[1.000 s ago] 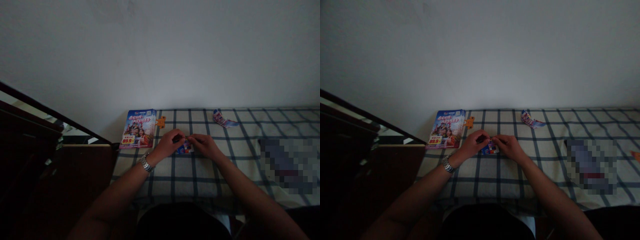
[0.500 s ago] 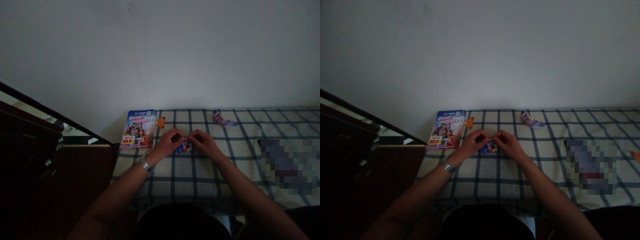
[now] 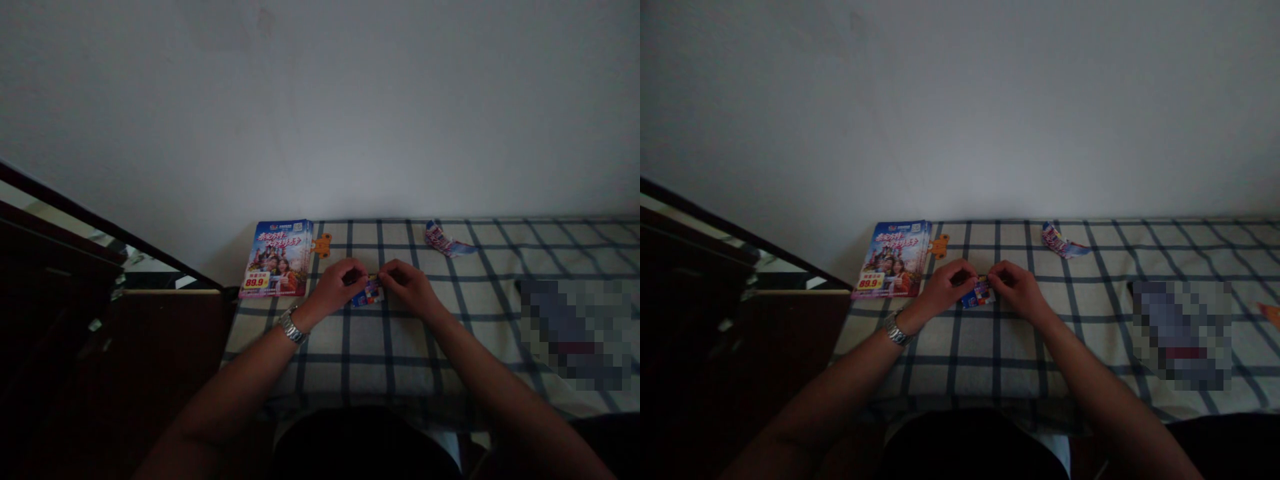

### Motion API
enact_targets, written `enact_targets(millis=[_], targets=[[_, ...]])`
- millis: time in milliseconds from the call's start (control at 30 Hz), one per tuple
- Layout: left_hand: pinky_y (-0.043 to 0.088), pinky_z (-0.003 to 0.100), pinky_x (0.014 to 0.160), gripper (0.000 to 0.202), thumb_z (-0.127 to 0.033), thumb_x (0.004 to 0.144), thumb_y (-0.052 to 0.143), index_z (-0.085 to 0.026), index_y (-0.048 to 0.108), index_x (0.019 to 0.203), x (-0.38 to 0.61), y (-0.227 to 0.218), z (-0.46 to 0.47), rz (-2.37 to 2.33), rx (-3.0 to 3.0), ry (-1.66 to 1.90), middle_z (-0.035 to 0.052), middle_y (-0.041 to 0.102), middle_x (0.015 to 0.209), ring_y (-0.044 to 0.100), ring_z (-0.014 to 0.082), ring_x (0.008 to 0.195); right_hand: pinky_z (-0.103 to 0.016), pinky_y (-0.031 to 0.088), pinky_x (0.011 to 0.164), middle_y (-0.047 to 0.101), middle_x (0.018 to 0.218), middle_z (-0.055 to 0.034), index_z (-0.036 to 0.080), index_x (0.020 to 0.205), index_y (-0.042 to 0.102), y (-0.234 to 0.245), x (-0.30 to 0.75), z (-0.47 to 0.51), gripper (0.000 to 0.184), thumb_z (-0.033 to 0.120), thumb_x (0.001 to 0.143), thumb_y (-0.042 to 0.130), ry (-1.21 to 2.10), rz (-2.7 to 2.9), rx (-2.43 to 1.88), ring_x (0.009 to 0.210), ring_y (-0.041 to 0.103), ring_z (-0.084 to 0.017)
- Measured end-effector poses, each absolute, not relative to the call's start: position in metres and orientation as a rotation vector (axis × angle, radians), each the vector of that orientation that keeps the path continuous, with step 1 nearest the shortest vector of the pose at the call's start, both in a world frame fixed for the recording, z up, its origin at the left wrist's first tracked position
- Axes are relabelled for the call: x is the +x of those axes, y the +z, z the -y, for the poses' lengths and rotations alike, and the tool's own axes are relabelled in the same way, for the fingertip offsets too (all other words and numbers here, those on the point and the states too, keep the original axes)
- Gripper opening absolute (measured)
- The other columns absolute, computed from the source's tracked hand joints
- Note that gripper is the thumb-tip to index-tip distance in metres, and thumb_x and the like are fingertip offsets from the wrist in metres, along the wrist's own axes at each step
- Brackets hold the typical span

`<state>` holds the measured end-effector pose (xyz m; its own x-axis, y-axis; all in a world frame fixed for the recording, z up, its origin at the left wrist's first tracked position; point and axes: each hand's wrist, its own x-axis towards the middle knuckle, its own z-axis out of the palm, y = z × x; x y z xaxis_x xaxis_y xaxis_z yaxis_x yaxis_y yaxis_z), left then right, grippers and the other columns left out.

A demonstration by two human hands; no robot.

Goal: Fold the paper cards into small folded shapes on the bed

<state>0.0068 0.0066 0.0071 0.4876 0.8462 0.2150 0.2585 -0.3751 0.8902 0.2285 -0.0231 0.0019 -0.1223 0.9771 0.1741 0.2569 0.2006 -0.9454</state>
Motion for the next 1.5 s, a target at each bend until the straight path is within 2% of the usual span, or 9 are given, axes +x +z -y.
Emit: enact_targets(millis=[300,500,600,800,967,1067,1167,1267,1500], targets=[[0.046,0.026,0.07,0.016,-0.035,0.095,0.065,-0.019,0.066,0.094,0.0087,0.007,-0.0061,-0.919,1.834,0.877,-0.0001,0.065,0.084,0.059,0.0142,0.075,-0.031,0.053,0.067,0.069,0.078,-0.0015,0.024,0.087,0.067,0.0044,0.2275,0.0237,0.029,0.052,0.091,0.071,0.984,1.547,-1.22,0.073,0.065,-0.019],[0.044,0.025,0.067,0.02,-0.039,0.097,0.064,-0.019,0.065,0.094,0.0065,0.0087,-0.0088,-0.904,1.787,0.92,-0.0004,0.064,0.083,0.057,0.0138,0.073,-0.032,0.056,0.072,0.073,0.085,-0.0027,0.023,0.095,0.07,0.0017,0.2269,0.0221,0.029,0.052,0.091,0.072,1.095,1.524,-1.179,0.079,0.068,-0.02],[0.043,0.025,0.068,0.02,-0.038,0.098,0.063,-0.019,0.063,0.094,0.0065,0.0079,-0.0087,-0.895,1.79,0.914,-0.0008,0.062,0.083,0.056,0.0139,0.074,-0.031,0.054,0.067,0.072,0.079,-0.0022,0.022,0.091,0.07,0.0001,0.2272,0.0228,0.03,0.052,0.093,0.07,1.103,1.554,-1.203,0.073,0.067,-0.019],[0.04,0.024,0.067,0.017,-0.036,0.097,0.06,-0.019,0.06,0.094,0.0075,0.0056,-0.0069,-0.895,1.815,0.864,-0.0021,0.057,0.08,0.053,0.0137,0.074,-0.03,0.054,0.068,0.073,0.082,-0.0024,0.022,0.094,0.069,-0.0023,0.2258,0.0256,0.029,0.05,0.096,0.066,1.074,1.596,-1.201,0.075,0.068,-0.018],[0.042,0.025,0.069,0.014,-0.034,0.096,0.061,-0.019,0.06,0.094,0.0073,0.0047,-0.0061,-0.888,1.835,0.841,-0.0014,0.06,0.083,0.056,0.014,0.076,-0.029,0.052,0.065,0.071,0.08,-0.0011,0.022,0.093,0.068,-0.0033,0.2264,0.0256,0.027,0.048,0.097,0.066,1.068,1.636,-1.202,0.072,0.066,-0.017],[0.046,0.026,0.073,0.013,-0.032,0.097,0.061,-0.02,0.061,0.101,0.0075,0.0066,-0.0038,-0.882,1.852,0.837,-0.0004,0.065,0.09,0.061,0.0147,0.081,-0.028,0.05,0.064,0.071,0.079,-0.0006,0.023,0.093,0.069,-0.0032,0.2283,0.0254,0.025,0.047,0.097,0.066,1.052,1.672,-1.222,0.07,0.065,-0.017],[0.047,0.027,0.074,0.02,-0.04,0.101,0.059,-0.021,0.064,0.106,0.0084,0.0094,-0.0017,-0.871,1.885,0.807,0.0004,0.068,0.093,0.064,0.0158,0.082,-0.029,0.05,0.063,0.073,0.08,-0.001,0.023,0.093,0.071,-0.0031,0.2291,0.0259,0.025,0.046,0.097,0.065,1.042,1.733,-1.233,0.07,0.066,-0.018],[0.047,0.028,0.076,0.026,-0.044,0.104,0.056,-0.02,0.065,0.103,0.0096,0.0105,-0.0013,-0.886,1.929,0.815,0.0012,0.069,0.093,0.064,0.0165,0.083,-0.029,0.051,0.064,0.075,0.083,-0.0016,0.023,0.095,0.073,-0.0028,0.228,0.0271,0.025,0.047,0.097,0.065,1.05,1.776,-1.238,0.072,0.068,-0.018],[0.048,0.027,0.076,0.024,-0.042,0.104,0.056,-0.02,0.064,0.097,0.0095,0.0078,-0.0038,-0.92,1.891,0.886,0.0002,0.066,0.088,0.064,0.0163,0.083,-0.03,0.053,0.068,0.078,0.088,-0.0031,0.022,0.101,0.075,0.001,0.2247,0.0285,0.029,0.049,0.098,0.063,1.071,1.745,-1.241,0.076,0.07,-0.019]])
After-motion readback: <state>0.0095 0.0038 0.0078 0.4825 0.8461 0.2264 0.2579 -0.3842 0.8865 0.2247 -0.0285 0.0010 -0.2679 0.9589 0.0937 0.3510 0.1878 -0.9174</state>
